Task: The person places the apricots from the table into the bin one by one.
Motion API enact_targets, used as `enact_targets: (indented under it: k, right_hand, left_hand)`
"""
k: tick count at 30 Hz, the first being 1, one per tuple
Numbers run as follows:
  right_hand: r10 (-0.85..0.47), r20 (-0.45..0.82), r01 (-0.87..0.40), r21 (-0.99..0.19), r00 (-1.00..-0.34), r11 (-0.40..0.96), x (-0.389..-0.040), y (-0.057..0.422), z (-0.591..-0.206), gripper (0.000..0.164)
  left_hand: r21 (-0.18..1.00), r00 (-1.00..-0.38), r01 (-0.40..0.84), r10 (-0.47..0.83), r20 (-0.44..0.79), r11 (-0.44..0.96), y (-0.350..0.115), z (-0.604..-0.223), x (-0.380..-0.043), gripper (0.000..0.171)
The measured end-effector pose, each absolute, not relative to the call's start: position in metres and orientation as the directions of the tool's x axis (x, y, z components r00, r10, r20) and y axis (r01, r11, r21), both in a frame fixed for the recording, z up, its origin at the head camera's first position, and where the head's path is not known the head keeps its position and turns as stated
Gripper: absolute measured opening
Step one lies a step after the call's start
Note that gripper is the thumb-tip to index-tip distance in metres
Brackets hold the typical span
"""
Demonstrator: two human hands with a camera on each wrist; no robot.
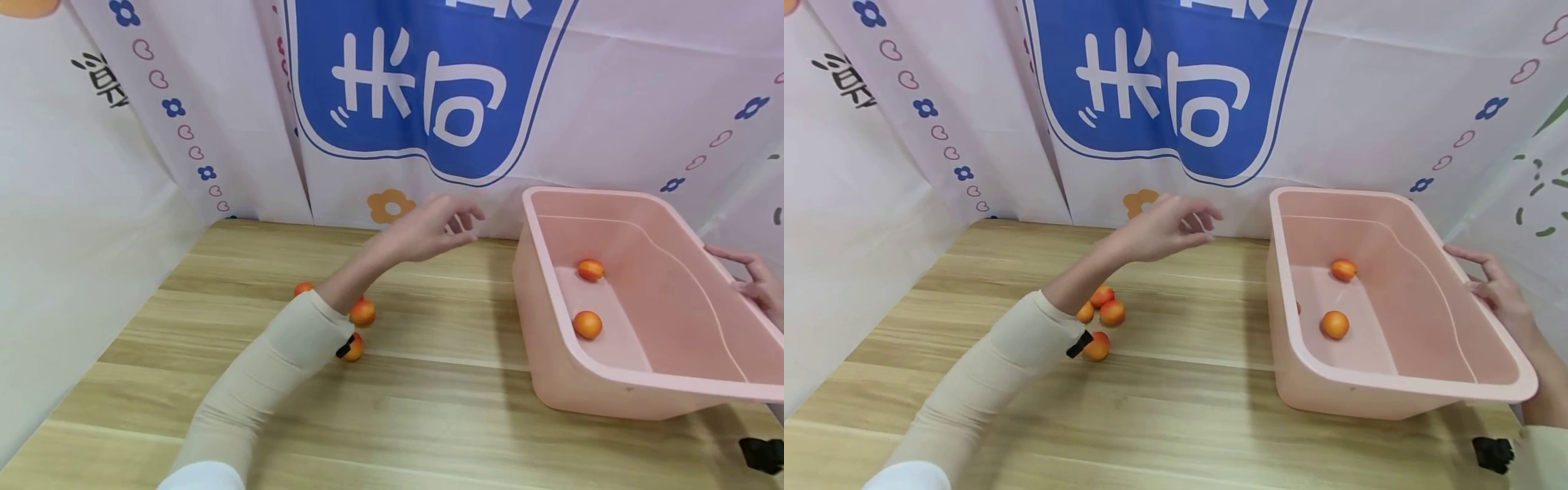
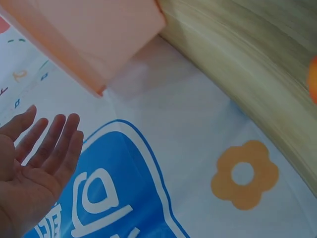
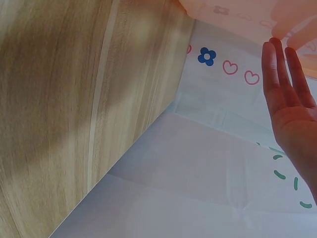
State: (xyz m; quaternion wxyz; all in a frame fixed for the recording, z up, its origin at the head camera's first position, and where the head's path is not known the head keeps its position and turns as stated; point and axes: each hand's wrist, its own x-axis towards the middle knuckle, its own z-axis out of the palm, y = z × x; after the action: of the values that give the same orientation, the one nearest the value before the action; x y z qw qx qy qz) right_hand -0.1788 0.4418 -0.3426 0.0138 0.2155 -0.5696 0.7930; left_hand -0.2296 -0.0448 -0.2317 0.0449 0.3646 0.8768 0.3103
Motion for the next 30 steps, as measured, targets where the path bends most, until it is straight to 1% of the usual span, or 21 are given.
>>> enact_targets:
  k: [4, 7, 11, 15, 18, 19, 21, 25, 30]
  right_hand:
    - [-0.241, 0.344, -0.262, -0.912, -0.908, -0.315, -0.181, 0.443, -0.337, 0.089]
    - [-0.256, 0.323, -0.236, -0.918, -0.911, -0.32, -0.182, 0.443, -0.333, 0.091]
    - [-0.265, 0.264, -0.173, -0.931, -0.927, -0.322, -0.179, 0.443, -0.33, 0.089]
    - [-0.244, 0.233, -0.152, -0.938, -0.941, -0.312, -0.177, 0.441, -0.33, 0.086]
    - [-0.222, 0.249, -0.18, -0.939, -0.943, -0.292, -0.177, 0.44, -0.331, 0.085]
    - [-0.229, 0.253, -0.176, -0.935, -0.94, -0.309, -0.178, 0.44, -0.331, 0.085]
    - [-0.23, 0.27, -0.198, -0.935, -0.935, -0.294, -0.178, 0.439, -0.332, 0.086]
    - [-0.227, 0.292, -0.218, -0.928, -0.929, -0.302, -0.177, 0.437, -0.334, 0.081]
    - [-0.217, 0.326, -0.284, -0.937, -0.92, -0.205, -0.17, 0.433, -0.337, 0.073]
  left_hand:
    - [0.484, -0.753, 0.621, 0.64, 0.15, 0.617, -0.059, -0.239, -0.23, 0.03]
    - [0.44, -0.759, 0.63, 0.628, 0.172, 0.641, -0.074, -0.246, -0.232, 0.028]
    - [0.452, -0.771, 0.621, 0.604, 0.203, 0.641, -0.097, -0.257, -0.238, 0.025]
    - [0.481, -0.802, 0.582, 0.559, 0.209, 0.656, -0.123, -0.266, -0.242, 0.026]
    - [0.482, -0.824, 0.551, 0.536, 0.185, 0.681, -0.142, -0.272, -0.245, 0.028]
    - [0.479, -0.829, 0.542, 0.532, 0.173, 0.69, -0.149, -0.275, -0.247, 0.028]
    - [0.48, -0.844, 0.516, 0.518, 0.143, 0.709, -0.162, -0.278, -0.249, 0.031]
    - [0.487, -0.874, 0.453, 0.48, 0.077, 0.747, -0.188, -0.284, -0.251, 0.032]
    - [0.451, -0.881, 0.421, 0.472, 0.0, 0.787, -0.215, -0.294, -0.248, 0.034]
